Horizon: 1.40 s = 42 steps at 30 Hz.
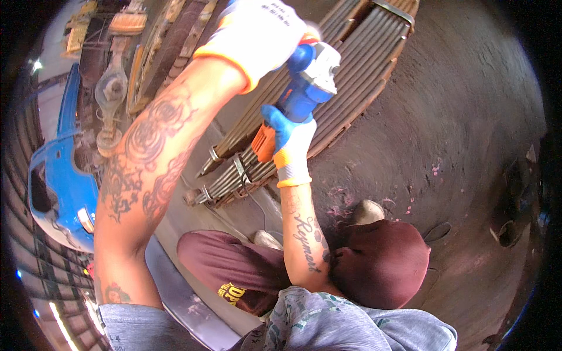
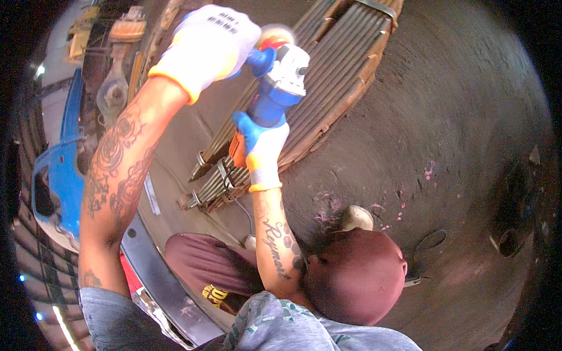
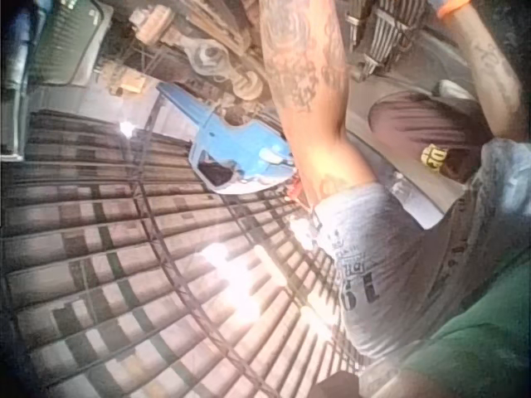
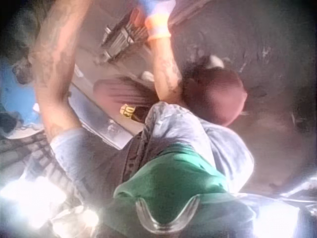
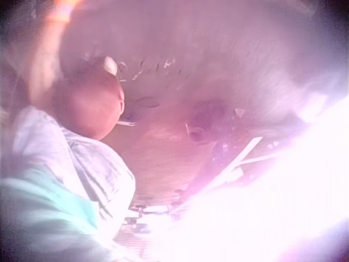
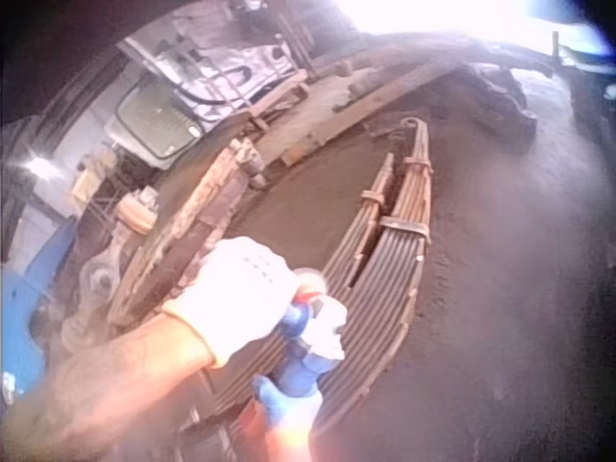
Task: The person uses an angle grinder to grind a bundle of metal rods on the floor. They hold the grinder with both hands and move it along the rods to remove rust or smooth the surface.
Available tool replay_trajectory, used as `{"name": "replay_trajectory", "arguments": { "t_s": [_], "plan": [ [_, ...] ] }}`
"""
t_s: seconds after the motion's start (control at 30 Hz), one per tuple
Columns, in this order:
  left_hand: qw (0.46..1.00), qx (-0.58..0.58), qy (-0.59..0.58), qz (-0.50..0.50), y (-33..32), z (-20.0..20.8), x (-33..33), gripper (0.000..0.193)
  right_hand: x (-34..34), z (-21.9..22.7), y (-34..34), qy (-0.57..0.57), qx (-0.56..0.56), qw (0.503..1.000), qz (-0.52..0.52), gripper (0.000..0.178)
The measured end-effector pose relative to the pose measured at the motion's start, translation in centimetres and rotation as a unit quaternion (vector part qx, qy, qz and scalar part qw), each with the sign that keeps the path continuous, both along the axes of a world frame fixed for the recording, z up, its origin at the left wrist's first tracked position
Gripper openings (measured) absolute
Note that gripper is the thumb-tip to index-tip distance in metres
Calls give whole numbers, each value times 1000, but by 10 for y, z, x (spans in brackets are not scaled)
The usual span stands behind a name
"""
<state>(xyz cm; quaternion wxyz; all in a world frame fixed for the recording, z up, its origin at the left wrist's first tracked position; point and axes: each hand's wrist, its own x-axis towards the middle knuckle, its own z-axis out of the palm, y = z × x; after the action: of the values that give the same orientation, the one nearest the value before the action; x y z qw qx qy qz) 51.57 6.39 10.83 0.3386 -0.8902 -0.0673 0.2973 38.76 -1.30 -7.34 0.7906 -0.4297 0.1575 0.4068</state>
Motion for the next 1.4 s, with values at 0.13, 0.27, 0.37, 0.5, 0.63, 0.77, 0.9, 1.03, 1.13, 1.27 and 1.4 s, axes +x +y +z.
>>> {"name": "replay_trajectory", "arguments": {
  "t_s": [0.13,0.27,0.37,0.5,0.63,0.77,0.9,1.03,1.13,1.27,1.4],
  "plan": [
    [995,-77,-53,-28,12,-16,8,23,17,-15,-5,-9,5,1000,-30,43],
    [996,-75,-55,12,9,-17,2,24,10,-18,-6,-34,-15,999,-30,45],
    [993,-96,-64,3,11,-19,-11,27,5,-17,-12,-42,-21,999,-26,44],
    [998,-44,-23,27,7,-16,-17,19,-5,-13,-15,-25,-34,999,-19,46],
    [997,-69,-36,26,12,-17,-40,16,-34,-18,-10,-39,-57,997,-26,45],
    [994,-105,-40,21,20,-11,-81,12,-65,-5,-18,-66,-85,993,-43,45],
    [989,-117,-59,62,44,-17,-128,11,-84,-6,-21,-75,-126,987,68,44],
    [981,-120,-67,135,62,-17,-158,11,-90,-10,-18,-125,-172,966,149,52],
    [969,-158,-89,170,71,-21,-177,14,-83,-15,-24,-163,-178,954,177,53],
    [927,-259,-127,240,81,-39,-200,21,-45,2,-51,-239,-324,876,266,58],
    [851,-318,-193,372,72,-52,-223,24,-7,27,-55,-321,-360,799,358,58]
  ]
}}
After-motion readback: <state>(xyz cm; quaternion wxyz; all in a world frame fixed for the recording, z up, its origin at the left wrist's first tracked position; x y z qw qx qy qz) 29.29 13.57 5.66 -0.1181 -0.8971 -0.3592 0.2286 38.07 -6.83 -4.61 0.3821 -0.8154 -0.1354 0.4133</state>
